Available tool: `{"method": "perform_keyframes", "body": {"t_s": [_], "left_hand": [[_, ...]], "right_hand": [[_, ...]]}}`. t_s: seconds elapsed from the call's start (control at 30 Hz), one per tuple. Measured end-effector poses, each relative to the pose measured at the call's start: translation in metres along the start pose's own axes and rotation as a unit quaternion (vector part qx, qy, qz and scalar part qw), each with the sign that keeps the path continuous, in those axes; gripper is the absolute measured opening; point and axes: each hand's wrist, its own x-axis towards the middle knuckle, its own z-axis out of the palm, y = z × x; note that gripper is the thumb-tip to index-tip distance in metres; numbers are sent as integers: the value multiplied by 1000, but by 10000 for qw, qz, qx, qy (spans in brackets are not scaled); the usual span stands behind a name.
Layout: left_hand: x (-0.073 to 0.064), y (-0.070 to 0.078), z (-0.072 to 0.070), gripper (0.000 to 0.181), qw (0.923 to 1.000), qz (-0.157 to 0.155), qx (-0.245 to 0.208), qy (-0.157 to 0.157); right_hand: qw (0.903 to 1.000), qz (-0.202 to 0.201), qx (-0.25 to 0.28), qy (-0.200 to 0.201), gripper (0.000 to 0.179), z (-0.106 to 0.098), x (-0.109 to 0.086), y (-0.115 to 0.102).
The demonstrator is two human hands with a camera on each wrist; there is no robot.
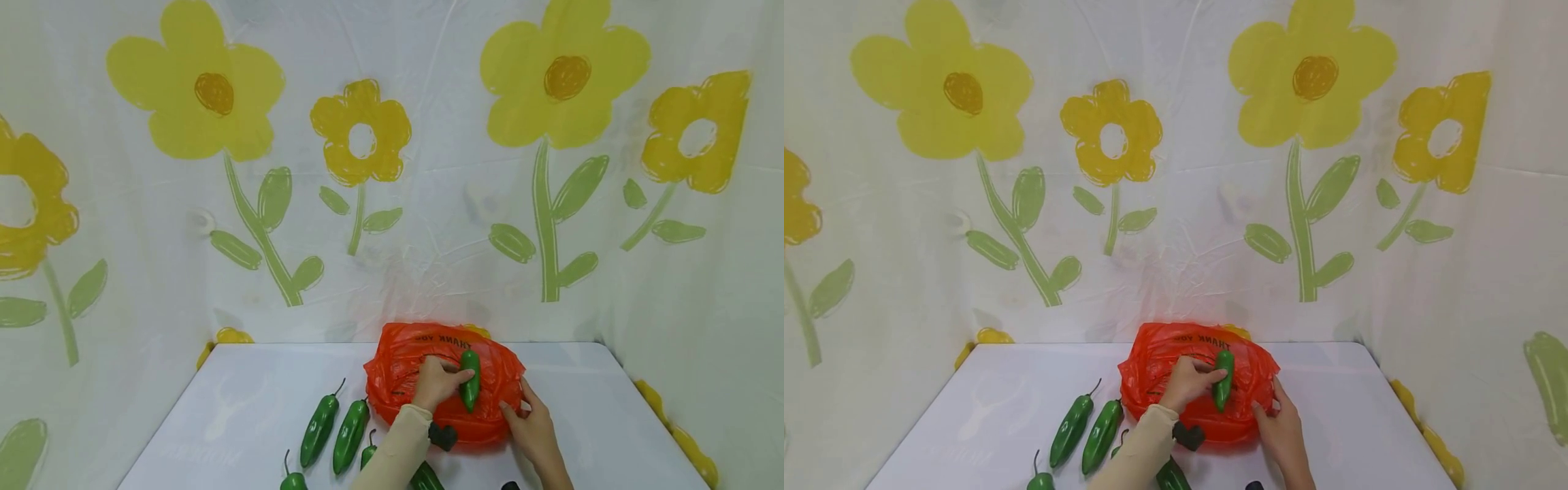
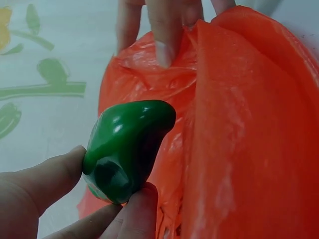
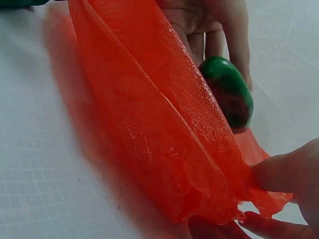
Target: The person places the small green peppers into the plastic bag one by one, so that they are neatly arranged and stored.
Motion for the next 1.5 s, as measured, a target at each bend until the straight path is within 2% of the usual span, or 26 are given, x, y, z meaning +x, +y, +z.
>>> {"method": "perform_keyframes", "body": {"t_s": [0.23, 0.5, 0.67, 0.9, 1.13, 1.33, 1.5], "left_hand": [[6, -2, 10, 31, 9996, 116, 241, 102], [-2, -1, 17, 30, 9990, 169, 409, 91], [-10, -3, 23, 29, 9995, 21, 327, 51], [-3, -7, 30, 28, 9993, -193, 327, 2], [-1, -4, 30, 26, 9987, -378, 215, -249], [-3, -1, 31, 17, 9976, -519, 267, -369], [-2, -1, 33, 21, 9972, -595, 239, -380]], "right_hand": [[9999, -97, -12, 33, 79, 0, 5, -1], [9997, -113, -228, 40, 79, 4, 6, 3], [9997, -67, -235, 20, 80, 6, 2, 5], [9991, -301, -293, 111, 78, 3, 1, 3], [9981, -509, -318, 135, 76, 0, -1, 2], [9980, -527, -329, 104, 76, 0, -2, 2], [9982, -522, -287, 115, 75, -1, -3, 2]]}}
